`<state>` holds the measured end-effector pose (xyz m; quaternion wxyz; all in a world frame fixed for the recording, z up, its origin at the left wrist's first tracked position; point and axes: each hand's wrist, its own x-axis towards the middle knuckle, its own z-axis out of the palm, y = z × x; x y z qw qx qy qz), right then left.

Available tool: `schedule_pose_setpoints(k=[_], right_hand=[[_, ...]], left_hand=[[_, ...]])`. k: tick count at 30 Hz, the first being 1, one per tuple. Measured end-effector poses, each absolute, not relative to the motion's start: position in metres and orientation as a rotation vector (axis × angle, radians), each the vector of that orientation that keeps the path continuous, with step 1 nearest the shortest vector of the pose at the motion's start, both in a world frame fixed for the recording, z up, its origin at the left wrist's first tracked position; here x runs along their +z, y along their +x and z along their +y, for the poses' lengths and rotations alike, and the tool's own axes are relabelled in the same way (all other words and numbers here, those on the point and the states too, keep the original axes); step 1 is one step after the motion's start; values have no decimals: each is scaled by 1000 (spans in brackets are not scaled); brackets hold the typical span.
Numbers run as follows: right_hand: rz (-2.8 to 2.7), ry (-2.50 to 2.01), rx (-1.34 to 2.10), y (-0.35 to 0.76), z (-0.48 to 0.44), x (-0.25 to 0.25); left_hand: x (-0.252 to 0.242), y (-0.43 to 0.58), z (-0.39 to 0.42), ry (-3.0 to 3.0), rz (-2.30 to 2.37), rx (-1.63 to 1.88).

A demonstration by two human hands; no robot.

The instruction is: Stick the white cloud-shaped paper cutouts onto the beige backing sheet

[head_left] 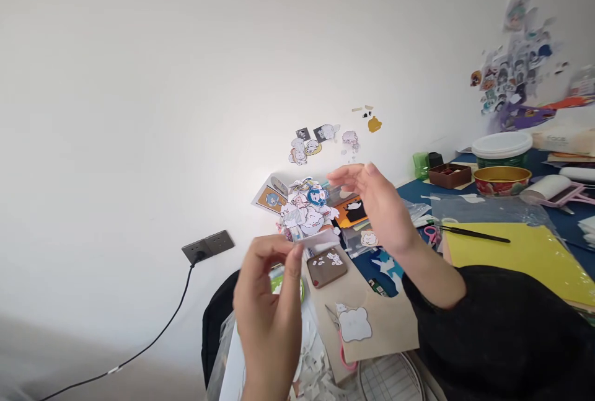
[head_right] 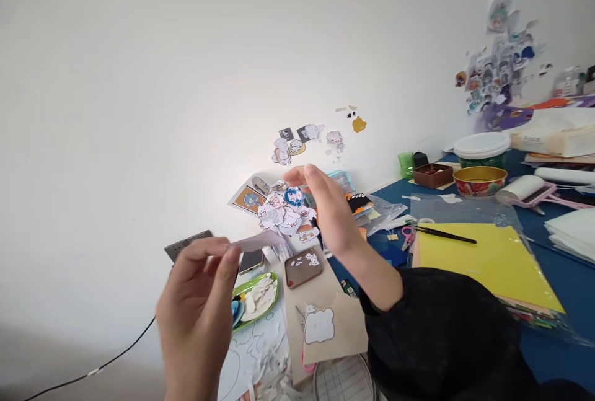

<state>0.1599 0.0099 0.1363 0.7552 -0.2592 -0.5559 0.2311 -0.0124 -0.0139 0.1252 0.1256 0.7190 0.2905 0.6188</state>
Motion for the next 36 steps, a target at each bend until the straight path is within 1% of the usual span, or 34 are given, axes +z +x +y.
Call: schedule_pose_setpoints(k=[3,5,7,9,14,17,20,24,29,31,34,35,36], right_hand=[[-1409,-695,760,178,9,142],[-1584,-707,990,181,4,145],[-1726,-684,1129,178,-1,147],[-1777,-683,1166,173,-4,147],[-1625,-786,1209,171,1,144],[-1613,-735,1208,175,5,143],[-1545,-651,1135,176,4,143],[-1372,-635,932,176,1,144],[-1229,-707,574,181,5,144],[-1219,-796,349,176,4,143],[-1258,-907,17,153,-9,140],[-1337,-879,10,142,-16,138],[-1471,-810,76,131,-23,137]], left_hand=[[127,-16,-11,2489,728,2187],[128,-15,-9,2775,633,2298],[127,-13,-8,2959,558,2308],[125,-12,-6,3028,486,2300],[120,-17,-3,3098,445,2200],[120,-20,-1,3122,426,2180],[121,-20,1,3150,466,2112],[121,-21,1,3124,566,2049],[123,-17,-10,2741,712,2153],[122,-12,-13,2580,781,2158],[119,-5,-12,2642,765,2146],[117,-3,-11,2669,736,2124],[115,-2,-10,2670,699,2097]])
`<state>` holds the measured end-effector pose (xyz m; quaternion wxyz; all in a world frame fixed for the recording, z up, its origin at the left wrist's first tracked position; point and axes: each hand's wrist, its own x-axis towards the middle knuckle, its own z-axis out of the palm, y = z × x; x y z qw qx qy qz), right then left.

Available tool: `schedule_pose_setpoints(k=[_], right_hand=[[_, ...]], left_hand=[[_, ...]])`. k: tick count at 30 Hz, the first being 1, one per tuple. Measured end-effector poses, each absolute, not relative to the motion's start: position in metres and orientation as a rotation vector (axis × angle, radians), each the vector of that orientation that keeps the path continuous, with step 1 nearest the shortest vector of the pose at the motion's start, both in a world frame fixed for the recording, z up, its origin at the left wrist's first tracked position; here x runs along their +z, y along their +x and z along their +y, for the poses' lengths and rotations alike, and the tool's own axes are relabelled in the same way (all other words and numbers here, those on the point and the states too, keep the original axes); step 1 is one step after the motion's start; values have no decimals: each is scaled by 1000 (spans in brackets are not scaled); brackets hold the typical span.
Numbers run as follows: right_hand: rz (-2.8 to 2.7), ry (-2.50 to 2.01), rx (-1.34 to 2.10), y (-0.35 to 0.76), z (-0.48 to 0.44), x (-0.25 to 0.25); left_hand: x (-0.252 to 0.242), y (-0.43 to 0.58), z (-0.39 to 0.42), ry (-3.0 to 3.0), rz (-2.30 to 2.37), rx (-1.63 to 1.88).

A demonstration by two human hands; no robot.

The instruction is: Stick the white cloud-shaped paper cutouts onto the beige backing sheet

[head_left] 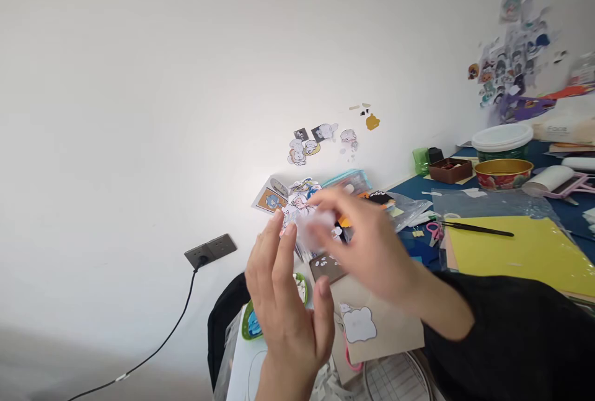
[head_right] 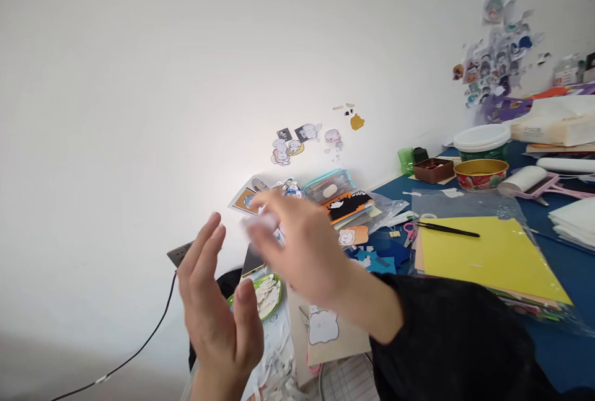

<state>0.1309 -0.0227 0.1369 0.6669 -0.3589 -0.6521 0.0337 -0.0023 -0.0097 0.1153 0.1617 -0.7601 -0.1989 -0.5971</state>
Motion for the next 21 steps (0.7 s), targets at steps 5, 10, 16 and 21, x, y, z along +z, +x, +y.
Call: schedule_pose_setpoints(k=[5,10,16,21], right_hand=[[-1720,-638,810,104,-51,135],[-1683,-508,1151,124,-56,146],[-1459,-541,569,122,-42,139],[-1521,-657,-161,109,-27,121]], left_hand=[[110,-3,-15,-2283,-603,-1906],[111,-1,-17,-2295,-739,-2153],[130,4,-29,-2642,-1149,-2791],[122,16,-38,-3224,-1373,-2525]])
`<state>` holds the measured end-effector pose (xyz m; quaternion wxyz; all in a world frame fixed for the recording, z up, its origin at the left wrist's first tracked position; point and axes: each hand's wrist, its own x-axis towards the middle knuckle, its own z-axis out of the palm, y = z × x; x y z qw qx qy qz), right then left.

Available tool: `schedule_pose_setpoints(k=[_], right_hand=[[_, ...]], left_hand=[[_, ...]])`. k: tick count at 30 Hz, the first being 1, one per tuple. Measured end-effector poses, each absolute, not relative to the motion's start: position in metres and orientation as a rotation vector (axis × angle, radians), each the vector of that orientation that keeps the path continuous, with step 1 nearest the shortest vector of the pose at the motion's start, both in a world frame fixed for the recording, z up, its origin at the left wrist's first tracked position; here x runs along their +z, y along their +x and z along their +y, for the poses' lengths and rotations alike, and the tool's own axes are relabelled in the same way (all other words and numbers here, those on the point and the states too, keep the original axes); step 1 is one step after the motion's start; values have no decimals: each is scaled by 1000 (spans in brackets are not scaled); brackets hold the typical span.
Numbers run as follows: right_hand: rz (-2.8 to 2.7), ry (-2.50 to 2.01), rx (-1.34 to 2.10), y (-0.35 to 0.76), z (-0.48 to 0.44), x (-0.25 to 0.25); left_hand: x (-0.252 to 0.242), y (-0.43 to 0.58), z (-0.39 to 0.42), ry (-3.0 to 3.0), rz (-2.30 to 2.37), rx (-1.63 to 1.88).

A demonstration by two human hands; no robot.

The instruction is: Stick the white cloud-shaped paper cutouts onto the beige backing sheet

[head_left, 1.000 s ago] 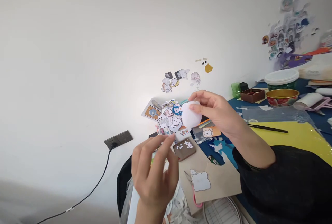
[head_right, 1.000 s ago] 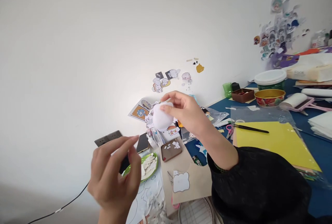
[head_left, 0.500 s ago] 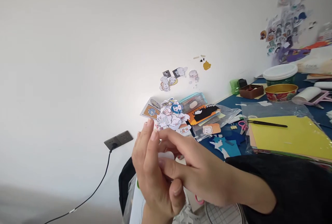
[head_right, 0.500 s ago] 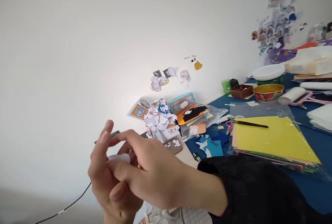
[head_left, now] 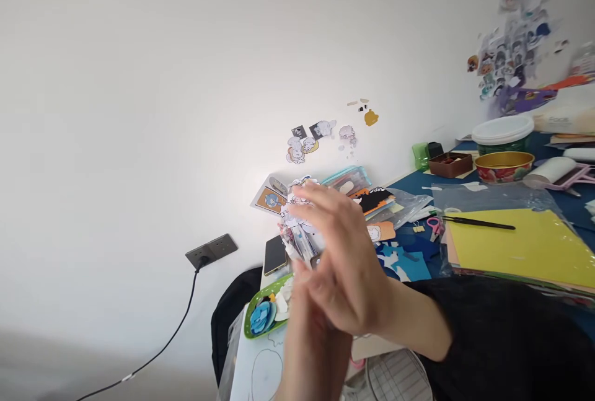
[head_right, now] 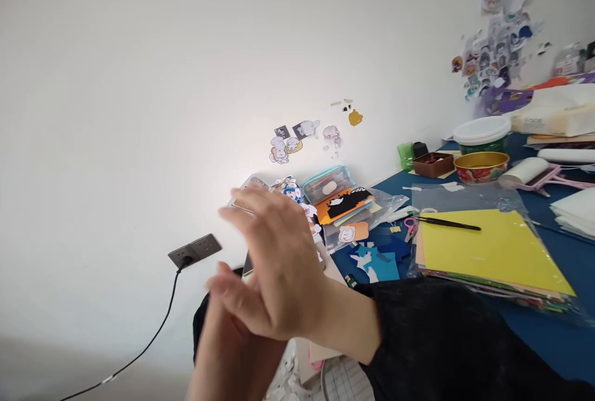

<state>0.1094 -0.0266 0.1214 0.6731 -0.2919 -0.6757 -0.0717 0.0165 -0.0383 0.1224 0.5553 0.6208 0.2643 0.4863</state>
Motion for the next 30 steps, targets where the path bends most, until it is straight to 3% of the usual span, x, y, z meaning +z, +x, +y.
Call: schedule_pose_setpoints(k=[11,14,19,30], right_hand=[[-1497,-889,-511,142,-2,128],[-1590,-912,-394,149,-6,136],[-1989,-716,139,155,-23,149],[-2089,-613,145,153,-27,149]], left_hand=[[126,27,-43,951,414,996],[128,19,-35,883,386,970],[130,11,-27,854,381,935],[133,-6,-16,823,231,768]])
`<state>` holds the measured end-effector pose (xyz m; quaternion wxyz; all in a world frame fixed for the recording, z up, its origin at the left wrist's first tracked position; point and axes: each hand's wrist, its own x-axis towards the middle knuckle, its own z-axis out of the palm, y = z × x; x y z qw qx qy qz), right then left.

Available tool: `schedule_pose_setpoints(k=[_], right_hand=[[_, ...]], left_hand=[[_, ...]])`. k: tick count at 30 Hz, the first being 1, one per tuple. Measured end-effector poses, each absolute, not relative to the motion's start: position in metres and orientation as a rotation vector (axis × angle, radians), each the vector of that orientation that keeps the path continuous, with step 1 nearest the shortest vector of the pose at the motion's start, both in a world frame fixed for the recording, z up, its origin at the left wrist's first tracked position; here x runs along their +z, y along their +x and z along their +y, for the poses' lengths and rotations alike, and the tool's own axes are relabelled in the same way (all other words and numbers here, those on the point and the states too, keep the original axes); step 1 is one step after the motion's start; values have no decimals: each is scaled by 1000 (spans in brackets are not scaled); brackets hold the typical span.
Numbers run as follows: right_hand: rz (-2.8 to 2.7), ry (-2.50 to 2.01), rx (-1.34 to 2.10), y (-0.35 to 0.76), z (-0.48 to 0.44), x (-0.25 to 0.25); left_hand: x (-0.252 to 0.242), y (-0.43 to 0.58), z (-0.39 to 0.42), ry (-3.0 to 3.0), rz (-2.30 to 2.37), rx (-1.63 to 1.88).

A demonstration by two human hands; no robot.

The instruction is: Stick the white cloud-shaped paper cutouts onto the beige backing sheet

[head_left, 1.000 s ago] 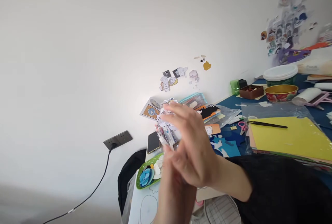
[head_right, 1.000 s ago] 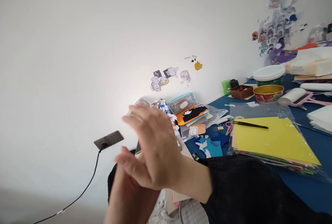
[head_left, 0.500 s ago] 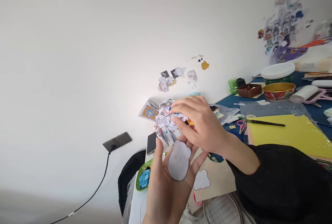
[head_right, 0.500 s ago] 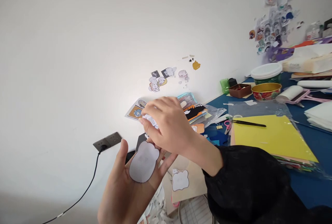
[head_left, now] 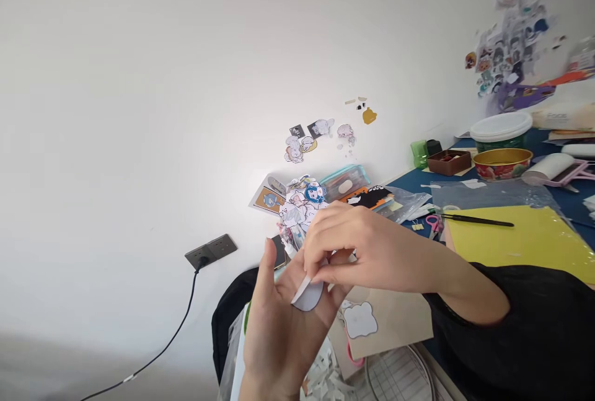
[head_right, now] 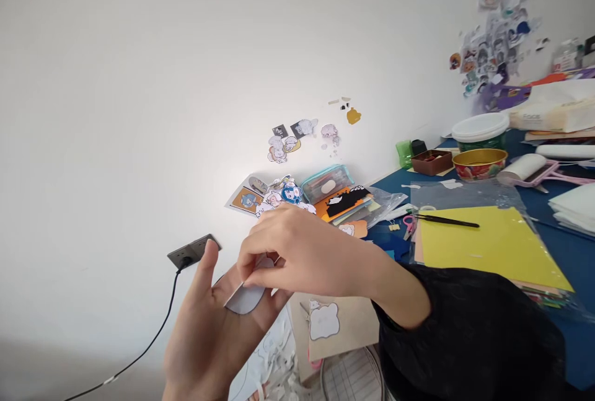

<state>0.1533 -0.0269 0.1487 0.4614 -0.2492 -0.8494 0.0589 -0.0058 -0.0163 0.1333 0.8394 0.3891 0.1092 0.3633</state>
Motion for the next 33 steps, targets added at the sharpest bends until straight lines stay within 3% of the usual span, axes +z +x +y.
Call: schedule_pose_setpoints(k=[16,23,28,33], right_hand=[[-1773,-230,481,192,-44,155],[-1485,-566,382,214,-42,157],[-1603,-731,508,207,-38,156],[-1799,-970,363,191,-46,160]], left_hand=[[141,-12,-25,895,133,801],[143,-12,-30,935,92,821],[142,-10,-34,1016,115,825],[145,-4,-41,1105,223,940]])
